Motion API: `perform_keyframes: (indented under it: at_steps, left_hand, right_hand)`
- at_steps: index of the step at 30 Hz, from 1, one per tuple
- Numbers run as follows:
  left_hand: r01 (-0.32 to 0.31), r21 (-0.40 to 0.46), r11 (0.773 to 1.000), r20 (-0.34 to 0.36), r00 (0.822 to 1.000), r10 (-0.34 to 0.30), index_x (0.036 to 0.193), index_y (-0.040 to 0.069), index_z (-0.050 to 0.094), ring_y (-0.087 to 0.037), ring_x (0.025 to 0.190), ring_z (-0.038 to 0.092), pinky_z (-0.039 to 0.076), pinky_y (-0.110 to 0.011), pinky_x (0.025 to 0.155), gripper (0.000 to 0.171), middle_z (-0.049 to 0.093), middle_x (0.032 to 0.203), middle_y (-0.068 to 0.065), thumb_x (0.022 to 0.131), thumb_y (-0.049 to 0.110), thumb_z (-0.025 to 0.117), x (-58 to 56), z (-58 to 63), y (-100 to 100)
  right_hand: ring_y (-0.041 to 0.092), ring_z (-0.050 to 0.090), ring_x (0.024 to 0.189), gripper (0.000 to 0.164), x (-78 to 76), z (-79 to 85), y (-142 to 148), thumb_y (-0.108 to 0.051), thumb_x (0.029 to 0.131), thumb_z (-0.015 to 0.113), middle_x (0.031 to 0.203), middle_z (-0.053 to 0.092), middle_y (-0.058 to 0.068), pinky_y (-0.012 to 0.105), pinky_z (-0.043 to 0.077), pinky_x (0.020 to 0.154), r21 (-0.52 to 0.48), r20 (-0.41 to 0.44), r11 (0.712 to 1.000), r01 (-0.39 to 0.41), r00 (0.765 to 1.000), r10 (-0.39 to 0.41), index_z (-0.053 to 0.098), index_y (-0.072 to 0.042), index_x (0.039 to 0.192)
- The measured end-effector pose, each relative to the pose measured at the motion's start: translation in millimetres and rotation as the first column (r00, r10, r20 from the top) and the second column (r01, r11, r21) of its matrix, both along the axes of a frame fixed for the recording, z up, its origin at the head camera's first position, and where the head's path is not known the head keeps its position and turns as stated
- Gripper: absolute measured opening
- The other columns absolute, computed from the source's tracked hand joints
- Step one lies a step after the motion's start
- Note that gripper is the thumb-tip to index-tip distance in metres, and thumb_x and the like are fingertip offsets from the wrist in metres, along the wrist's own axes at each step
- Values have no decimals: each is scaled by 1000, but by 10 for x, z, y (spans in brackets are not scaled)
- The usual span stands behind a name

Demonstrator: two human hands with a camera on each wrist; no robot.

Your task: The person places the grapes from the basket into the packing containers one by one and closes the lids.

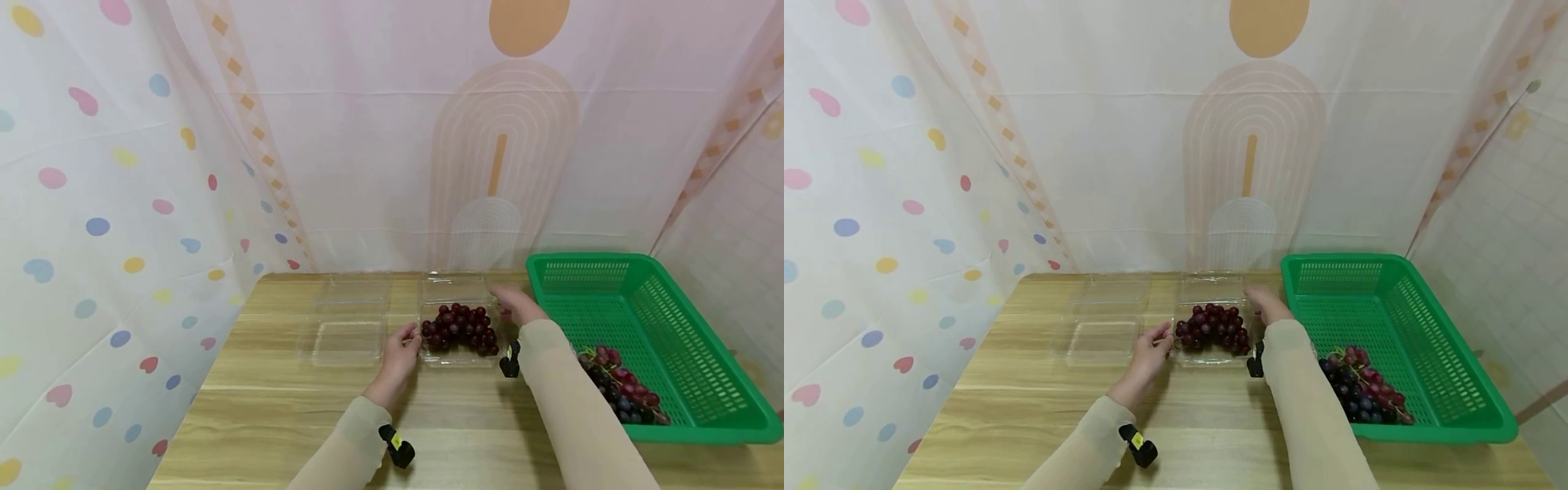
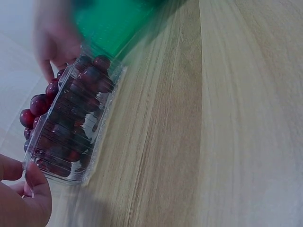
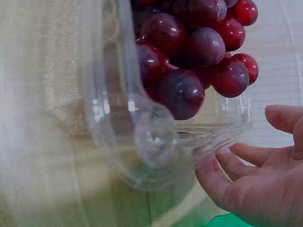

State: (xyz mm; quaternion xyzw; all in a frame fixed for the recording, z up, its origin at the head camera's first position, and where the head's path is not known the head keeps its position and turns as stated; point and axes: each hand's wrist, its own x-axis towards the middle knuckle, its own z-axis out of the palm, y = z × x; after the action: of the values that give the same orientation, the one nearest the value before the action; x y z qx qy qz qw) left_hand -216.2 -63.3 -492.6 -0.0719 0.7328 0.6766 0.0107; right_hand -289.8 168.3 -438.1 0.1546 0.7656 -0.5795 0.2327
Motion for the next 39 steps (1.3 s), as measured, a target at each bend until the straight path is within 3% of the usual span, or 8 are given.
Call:
perform_keyframes:
  at_steps: [7, 10, 14, 19, 26, 33, 37, 39]
  left_hand:
    - [13, 13, 1000, -2, 1000, -13, 130, -11, 48, -8, 72, 47, 46, -20, 59, 38, 54, 104, -15, 93, -4, 50, -5, 7, 14]
    - [14, 28, 999, 1, 1000, -14, 131, -11, 47, -8, 71, 47, 45, -18, 57, 39, 53, 105, -17, 93, -5, 50, -8, 4, 25]
    - [11, 30, 1000, 15, 1000, -11, 131, -11, 47, -9, 73, 47, 45, -17, 58, 39, 53, 107, -18, 93, -5, 50, -11, -1, 37]
    - [5, 18, 1000, 22, 1000, -6, 131, -9, 48, -10, 76, 49, 48, -19, 62, 39, 54, 108, -18, 92, -5, 51, -19, -1, 43]
    - [14, 24, 1000, 15, 1000, -15, 131, -11, 47, -9, 77, 49, 47, -20, 62, 39, 54, 109, -20, 93, -5, 50, -26, 27, 27]
    - [34, 57, 998, 34, 999, -36, 131, -15, 44, -13, 77, 49, 46, -19, 60, 39, 51, 109, -23, 93, -7, 49, 38, 177, 9]
    - [34, 50, 998, 17, 999, -35, 129, -18, 43, -13, 77, 49, 47, -20, 62, 38, 51, 109, -25, 92, -9, 48, 132, 329, 25]
    - [29, 53, 998, 16, 999, -30, 129, -17, 44, -12, 77, 49, 47, -19, 62, 38, 52, 109, -25, 92, -9, 48, 101, 266, 24]
  right_hand:
    - [37, 30, 134, 57, -28, -98, 21, -26, 103, 32, 148, 27, 27, 43, 32, 110, -75, -34, 995, 60, 997, -63, 19, 8, 146]
    - [27, 50, 107, 49, -46, -104, 24, -25, 102, 35, 118, 49, 19, 33, 44, 93, -86, -65, 991, 100, 992, -106, 29, 7, 140]
    - [13, 43, 78, 45, -57, -94, 30, -21, 102, 35, 98, 44, 6, 23, 42, 71, -89, -119, 989, 115, 985, -126, 31, 7, 138]
    - [21, 46, 100, 49, -44, -17, 39, -15, 100, 36, 133, 39, 20, 27, 45, 81, -94, -171, 988, 119, 976, -134, 25, 5, 143]
    - [34, 40, 123, 50, -60, 88, 73, -15, 101, 35, 143, 34, 25, 39, 40, 100, -92, -210, 991, 96, 971, -113, 23, 1, 146]
    - [34, 48, 120, 52, -372, -296, 319, -19, 95, 52, 140, 42, 20, 43, 45, 95, -152, -293, 988, 5, 955, -50, 36, -8, 143]
    - [39, 36, 131, 47, -76, 122, 150, -13, 98, 41, 144, 33, 25, 51, 34, 107, -139, -279, 990, 37, 957, -75, 30, 2, 142]
    - [39, 35, 131, 44, 25, 264, 86, -10, 98, 38, 143, 32, 27, 51, 32, 109, -143, -291, 988, 55, 952, -96, 29, 4, 139]
